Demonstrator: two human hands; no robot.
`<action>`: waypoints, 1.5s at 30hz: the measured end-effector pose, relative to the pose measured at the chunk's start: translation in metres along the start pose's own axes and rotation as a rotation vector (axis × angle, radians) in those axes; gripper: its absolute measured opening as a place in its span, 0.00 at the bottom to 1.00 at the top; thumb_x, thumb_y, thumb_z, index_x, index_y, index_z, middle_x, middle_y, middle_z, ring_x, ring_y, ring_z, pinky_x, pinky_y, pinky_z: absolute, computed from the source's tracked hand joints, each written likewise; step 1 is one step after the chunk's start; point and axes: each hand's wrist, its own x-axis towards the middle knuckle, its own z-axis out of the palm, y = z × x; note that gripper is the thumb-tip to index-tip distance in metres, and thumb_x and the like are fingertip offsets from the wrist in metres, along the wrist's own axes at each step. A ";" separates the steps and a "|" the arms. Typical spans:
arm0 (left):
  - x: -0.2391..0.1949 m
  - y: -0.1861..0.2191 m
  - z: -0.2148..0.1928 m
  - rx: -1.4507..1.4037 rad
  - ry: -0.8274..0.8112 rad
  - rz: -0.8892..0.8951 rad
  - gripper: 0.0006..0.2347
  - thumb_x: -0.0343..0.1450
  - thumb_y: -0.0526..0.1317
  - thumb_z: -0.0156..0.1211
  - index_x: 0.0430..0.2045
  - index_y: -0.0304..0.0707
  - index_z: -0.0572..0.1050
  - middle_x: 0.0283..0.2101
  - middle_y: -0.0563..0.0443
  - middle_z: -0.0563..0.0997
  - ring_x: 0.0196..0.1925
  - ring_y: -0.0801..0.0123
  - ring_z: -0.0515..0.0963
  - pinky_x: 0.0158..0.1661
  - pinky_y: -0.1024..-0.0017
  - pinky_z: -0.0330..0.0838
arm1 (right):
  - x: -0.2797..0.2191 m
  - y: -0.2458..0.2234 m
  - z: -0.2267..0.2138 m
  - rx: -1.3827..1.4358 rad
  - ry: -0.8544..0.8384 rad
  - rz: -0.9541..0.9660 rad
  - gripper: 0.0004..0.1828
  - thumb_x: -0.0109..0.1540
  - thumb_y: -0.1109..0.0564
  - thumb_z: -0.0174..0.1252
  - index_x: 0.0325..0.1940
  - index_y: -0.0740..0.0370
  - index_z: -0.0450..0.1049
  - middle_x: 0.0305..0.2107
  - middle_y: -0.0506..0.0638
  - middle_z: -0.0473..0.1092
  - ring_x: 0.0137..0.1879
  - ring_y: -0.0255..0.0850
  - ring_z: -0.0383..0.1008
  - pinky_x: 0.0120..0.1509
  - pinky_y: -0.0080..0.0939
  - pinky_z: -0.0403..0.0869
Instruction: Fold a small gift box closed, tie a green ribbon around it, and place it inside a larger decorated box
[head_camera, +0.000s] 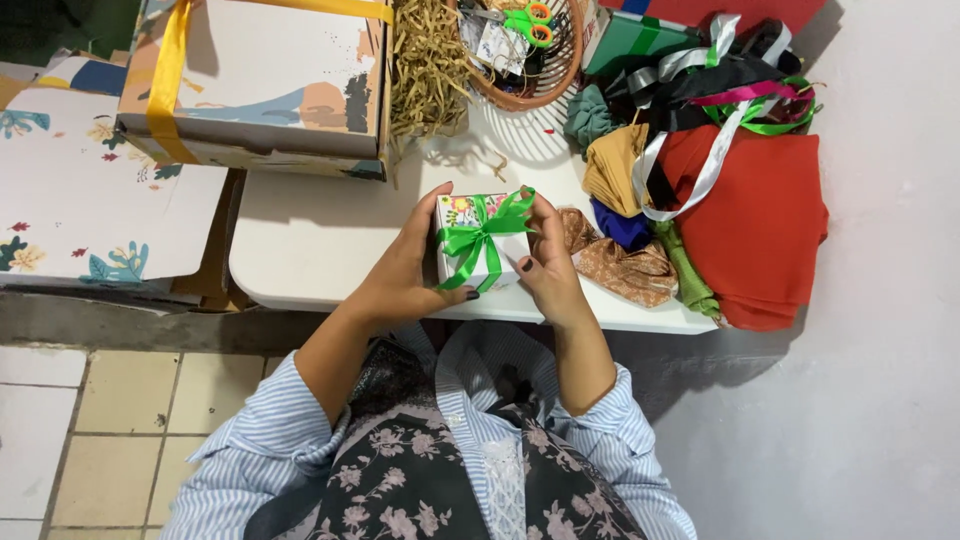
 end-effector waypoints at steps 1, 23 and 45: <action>0.000 -0.001 0.001 0.000 0.003 0.001 0.52 0.55 0.36 0.80 0.74 0.34 0.48 0.64 0.29 0.67 0.64 0.39 0.69 0.66 0.49 0.61 | 0.000 -0.002 0.001 -0.001 -0.003 -0.001 0.59 0.59 0.22 0.58 0.79 0.61 0.46 0.65 0.59 0.59 0.74 0.50 0.54 0.79 0.59 0.49; -0.008 -0.020 0.036 0.487 0.451 0.030 0.52 0.48 0.42 0.85 0.66 0.32 0.55 0.58 0.31 0.71 0.59 0.33 0.74 0.59 0.42 0.68 | -0.014 -0.027 0.016 -0.259 0.147 -0.037 0.62 0.53 0.37 0.74 0.78 0.63 0.46 0.64 0.69 0.59 0.68 0.62 0.61 0.69 0.63 0.64; -0.014 -0.011 -0.086 -0.579 0.860 -0.357 0.51 0.78 0.48 0.72 0.69 0.22 0.25 0.72 0.14 0.38 0.76 0.22 0.46 0.71 0.36 0.46 | 0.034 -0.022 -0.061 -0.129 0.210 -0.026 0.65 0.40 0.77 0.66 0.79 0.62 0.48 0.70 0.65 0.56 0.78 0.62 0.48 0.79 0.65 0.54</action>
